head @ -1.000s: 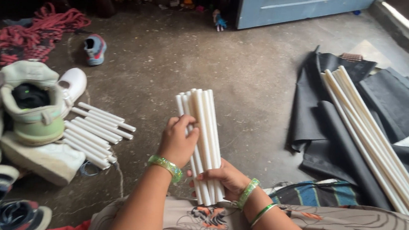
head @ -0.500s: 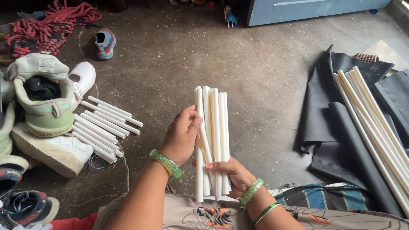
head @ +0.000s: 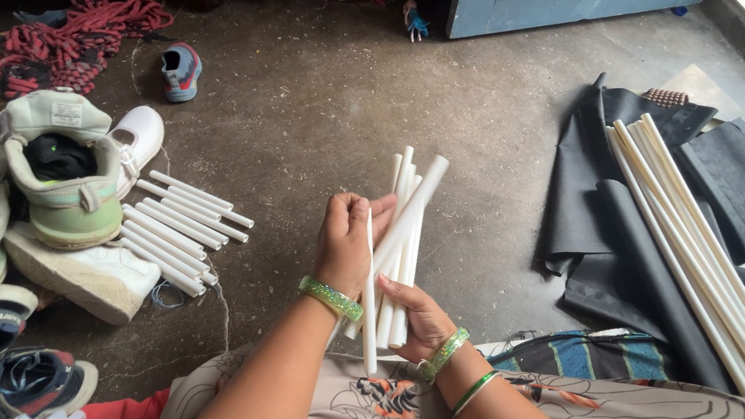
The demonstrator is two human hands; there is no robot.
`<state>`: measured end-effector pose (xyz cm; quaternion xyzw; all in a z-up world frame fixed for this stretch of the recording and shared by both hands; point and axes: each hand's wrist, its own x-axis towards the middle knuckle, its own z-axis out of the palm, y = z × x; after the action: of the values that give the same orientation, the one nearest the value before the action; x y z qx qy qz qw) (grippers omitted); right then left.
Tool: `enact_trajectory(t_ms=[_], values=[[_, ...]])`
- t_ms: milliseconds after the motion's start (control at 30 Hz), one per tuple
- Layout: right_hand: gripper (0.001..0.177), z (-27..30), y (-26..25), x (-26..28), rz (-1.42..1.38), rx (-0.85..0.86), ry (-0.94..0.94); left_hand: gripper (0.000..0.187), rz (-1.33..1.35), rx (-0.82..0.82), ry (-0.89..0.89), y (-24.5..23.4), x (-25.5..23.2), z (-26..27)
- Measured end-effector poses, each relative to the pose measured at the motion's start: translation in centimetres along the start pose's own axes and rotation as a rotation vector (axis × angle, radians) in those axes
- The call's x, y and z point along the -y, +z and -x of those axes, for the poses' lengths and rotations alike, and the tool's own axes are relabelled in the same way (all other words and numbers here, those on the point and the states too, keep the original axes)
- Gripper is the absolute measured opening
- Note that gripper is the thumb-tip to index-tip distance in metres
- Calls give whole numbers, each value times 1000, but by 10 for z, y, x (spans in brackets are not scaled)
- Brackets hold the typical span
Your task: The person sits on the floor and assembles white plastic rods with T-shaped connectors. They pick up rods and connectors, insert the connectors into the rod ends, and build a small frame structure.
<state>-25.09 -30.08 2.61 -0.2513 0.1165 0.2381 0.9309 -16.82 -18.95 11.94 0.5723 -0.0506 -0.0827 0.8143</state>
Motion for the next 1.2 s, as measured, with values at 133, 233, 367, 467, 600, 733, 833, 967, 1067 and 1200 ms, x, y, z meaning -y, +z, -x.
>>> enact_trajectory(t_ms=[133, 233, 367, 467, 600, 733, 833, 967, 1067, 1200], values=[[47, -3, 9, -6, -47, -128, -75, 20, 90, -36, -156, 7, -3, -1], [51, -1, 21, -2, 43, -115, -134, 20, 85, -120, -183, -2, -9, -8], [55, 2, 35, 12, 338, -248, -182, 16, -4, -272, -161, -68, -21, -33], [56, 1, 43, 19, 494, -251, -223, 25, -251, -519, -183, -144, -20, -54], [51, -3, 49, 18, 653, -261, -251, 42, -885, -579, -145, -241, -3, -75], [48, -9, 52, 19, 742, -310, -223, 46, -1091, -720, -91, -287, 11, -91], [47, -12, 53, 21, 807, -317, -210, 62, -1112, -831, -44, -294, 8, -102], [57, -17, 56, 23, 947, -349, -201, 48, -1341, -876, -266, -291, 0, -124], [61, -19, 58, 27, 1055, -345, -232, 53, -1368, -917, -369, -297, 0, -146], [55, -22, 60, 36, 1136, -337, -252, 41, -1552, -1002, -169, -314, 20, -156]])
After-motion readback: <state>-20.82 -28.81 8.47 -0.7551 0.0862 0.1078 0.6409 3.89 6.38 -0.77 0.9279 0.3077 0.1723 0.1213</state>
